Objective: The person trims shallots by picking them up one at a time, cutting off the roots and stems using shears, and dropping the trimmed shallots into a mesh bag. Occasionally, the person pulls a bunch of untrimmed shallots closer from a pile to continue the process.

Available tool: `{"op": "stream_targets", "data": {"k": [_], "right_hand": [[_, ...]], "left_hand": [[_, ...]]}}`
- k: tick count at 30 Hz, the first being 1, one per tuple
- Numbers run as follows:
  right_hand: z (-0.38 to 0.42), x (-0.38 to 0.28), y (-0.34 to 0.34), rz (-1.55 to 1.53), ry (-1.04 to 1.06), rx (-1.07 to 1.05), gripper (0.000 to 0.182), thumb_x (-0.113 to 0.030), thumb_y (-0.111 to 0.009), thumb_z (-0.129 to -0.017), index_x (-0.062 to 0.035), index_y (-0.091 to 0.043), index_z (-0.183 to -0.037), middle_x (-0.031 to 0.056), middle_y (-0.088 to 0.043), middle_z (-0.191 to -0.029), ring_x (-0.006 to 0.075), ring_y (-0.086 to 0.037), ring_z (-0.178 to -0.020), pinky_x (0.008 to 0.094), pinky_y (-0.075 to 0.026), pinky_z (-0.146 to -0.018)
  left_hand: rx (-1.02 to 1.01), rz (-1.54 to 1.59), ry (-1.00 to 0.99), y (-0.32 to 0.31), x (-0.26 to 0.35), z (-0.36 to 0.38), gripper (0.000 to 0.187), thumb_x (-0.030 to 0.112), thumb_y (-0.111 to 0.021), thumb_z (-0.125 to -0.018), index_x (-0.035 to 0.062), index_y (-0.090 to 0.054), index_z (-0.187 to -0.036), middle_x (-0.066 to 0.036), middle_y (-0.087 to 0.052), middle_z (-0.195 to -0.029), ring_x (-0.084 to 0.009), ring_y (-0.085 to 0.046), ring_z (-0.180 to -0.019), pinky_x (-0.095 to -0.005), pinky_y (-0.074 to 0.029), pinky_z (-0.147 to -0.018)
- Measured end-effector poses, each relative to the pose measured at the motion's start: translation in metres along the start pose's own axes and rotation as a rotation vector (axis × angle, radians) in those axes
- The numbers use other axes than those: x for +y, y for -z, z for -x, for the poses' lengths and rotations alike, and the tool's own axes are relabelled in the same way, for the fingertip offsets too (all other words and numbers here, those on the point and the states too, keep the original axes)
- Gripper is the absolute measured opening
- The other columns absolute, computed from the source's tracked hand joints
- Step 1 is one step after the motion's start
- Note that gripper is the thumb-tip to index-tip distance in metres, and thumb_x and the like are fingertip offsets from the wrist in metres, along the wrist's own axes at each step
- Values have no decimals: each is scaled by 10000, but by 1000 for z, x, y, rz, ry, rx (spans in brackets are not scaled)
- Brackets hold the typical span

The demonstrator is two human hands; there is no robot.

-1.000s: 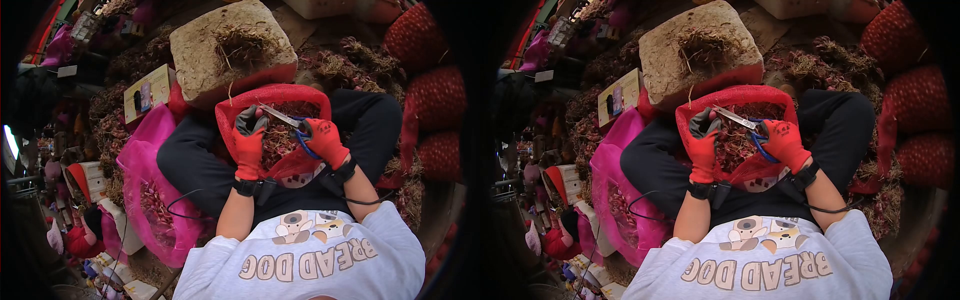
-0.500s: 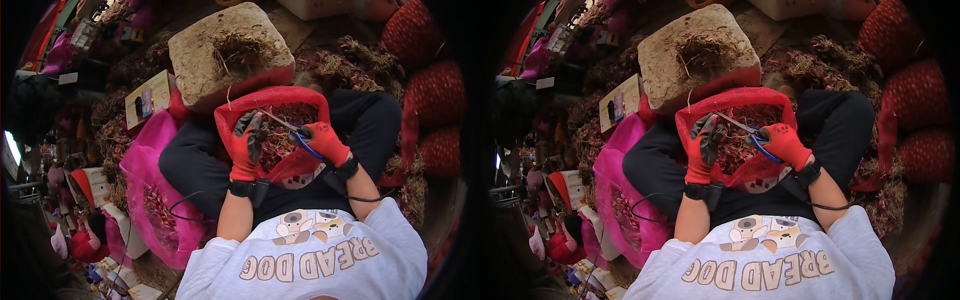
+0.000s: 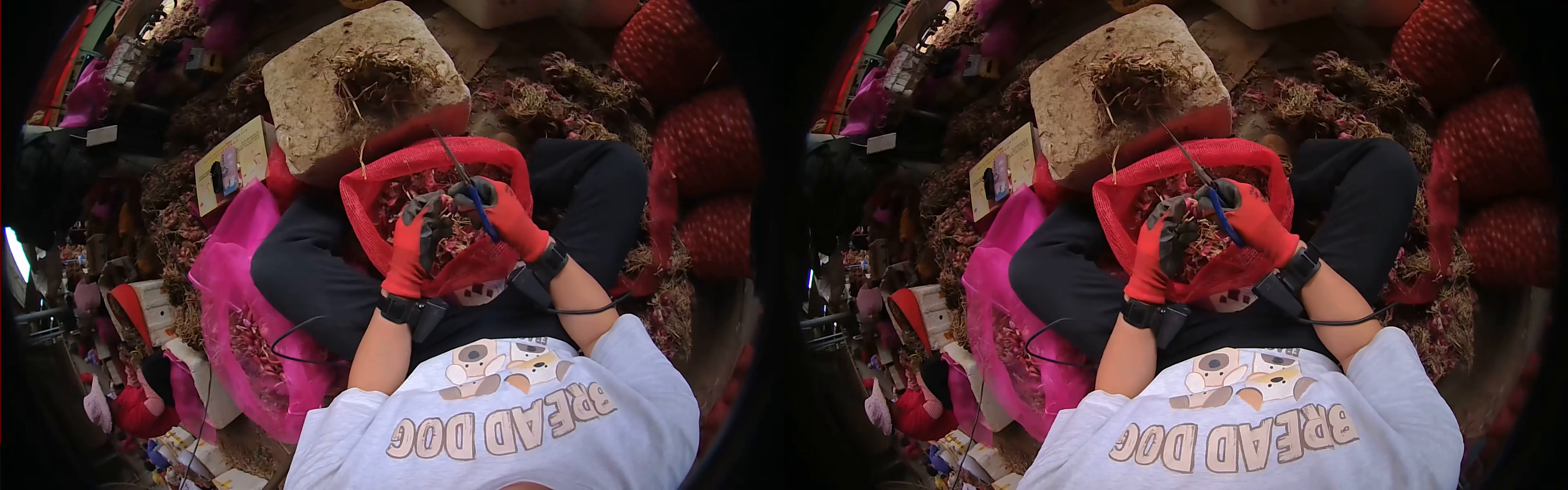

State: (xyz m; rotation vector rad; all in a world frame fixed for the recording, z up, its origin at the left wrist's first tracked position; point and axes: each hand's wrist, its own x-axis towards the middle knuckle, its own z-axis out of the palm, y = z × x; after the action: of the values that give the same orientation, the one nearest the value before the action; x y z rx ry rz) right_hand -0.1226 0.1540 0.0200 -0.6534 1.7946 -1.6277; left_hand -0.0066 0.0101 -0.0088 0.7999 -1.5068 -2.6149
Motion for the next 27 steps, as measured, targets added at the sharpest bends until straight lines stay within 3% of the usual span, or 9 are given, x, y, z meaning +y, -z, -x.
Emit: {"op": "stream_targets", "data": {"k": [4, 6, 10, 13, 16, 25, 27], "right_hand": [[11, -19, 16, 748, 196, 92, 270, -302, -691, -792, -61, -641, -901, 94, -643, -782, 250, -630, -711, 359, -482, -646], [20, -33, 30, 897, 187, 56, 275, -311, -701, -759, -72, -628, -873, 93, -634, -772, 280, -622, -735, 369, -481, -642], [32, -39, 68, 1196, 258, -94, 270, -291, -713, -712, -88, -602, -851, 75, -608, -748, 278, -606, -712, 370, -468, -626], [36, -47, 77, 1217, 345, -68, 272, -280, -717, -687, -98, -586, -842, 69, -595, -750, 281, -593, -687, 376, -456, -608], [37, -57, 80, 1273, 343, -95, 278, -279, -721, -681, -97, -585, -841, 74, -603, -775, 286, -595, -710, 381, -458, -626], [40, -54, 88, 1358, 362, -149, 331, -299, -731, -663, -114, -579, -892, 64, -606, -810, 269, -597, -745, 371, -451, -652], [41, -50, 89, 1359, 354, -149, 339, -301, -733, -661, -116, -578, -899, 63, -604, -814, 267, -596, -748, 372, -448, -654]], "left_hand": [[91, 126, -114, 4, -3, 2, 343, 287, -506, -954, 61, -549, -1209, -34, -611, -1010, -104, -572, -755, -262, -501, -660], [84, 213, -253, 6, 3, 4, 390, 283, -475, -956, 50, -504, -1267, -30, -611, -977, -113, -565, -780, -262, -477, -671], [33, 207, -125, 21, 22, 5, 419, 328, -478, -957, 37, -517, -1256, -31, -599, -1079, -93, -520, -737, -244, -452, -671], [-70, 28, -174, 8, 39, 11, 394, 317, -497, -954, 31, -548, -1219, -14, -605, -1029, -80, -532, -764, -237, -452, -652], [-89, -82, -100, 15, 28, 6, 362, 297, -506, -953, 26, -574, -1183, -20, -610, -1034, -74, -546, -786, -232, -455, -636], [-143, -119, -133, 17, 26, 10, 348, 287, -508, -954, 7, -595, -1142, -39, -620, -1006, -86, -580, -757, -226, -464, -628], [-86, -171, -53, 7, 36, 14, 362, 305, -498, -956, 10, -601, -1139, -45, -619, -1007, -91, -582, -738, -234, -472, -633]]}}
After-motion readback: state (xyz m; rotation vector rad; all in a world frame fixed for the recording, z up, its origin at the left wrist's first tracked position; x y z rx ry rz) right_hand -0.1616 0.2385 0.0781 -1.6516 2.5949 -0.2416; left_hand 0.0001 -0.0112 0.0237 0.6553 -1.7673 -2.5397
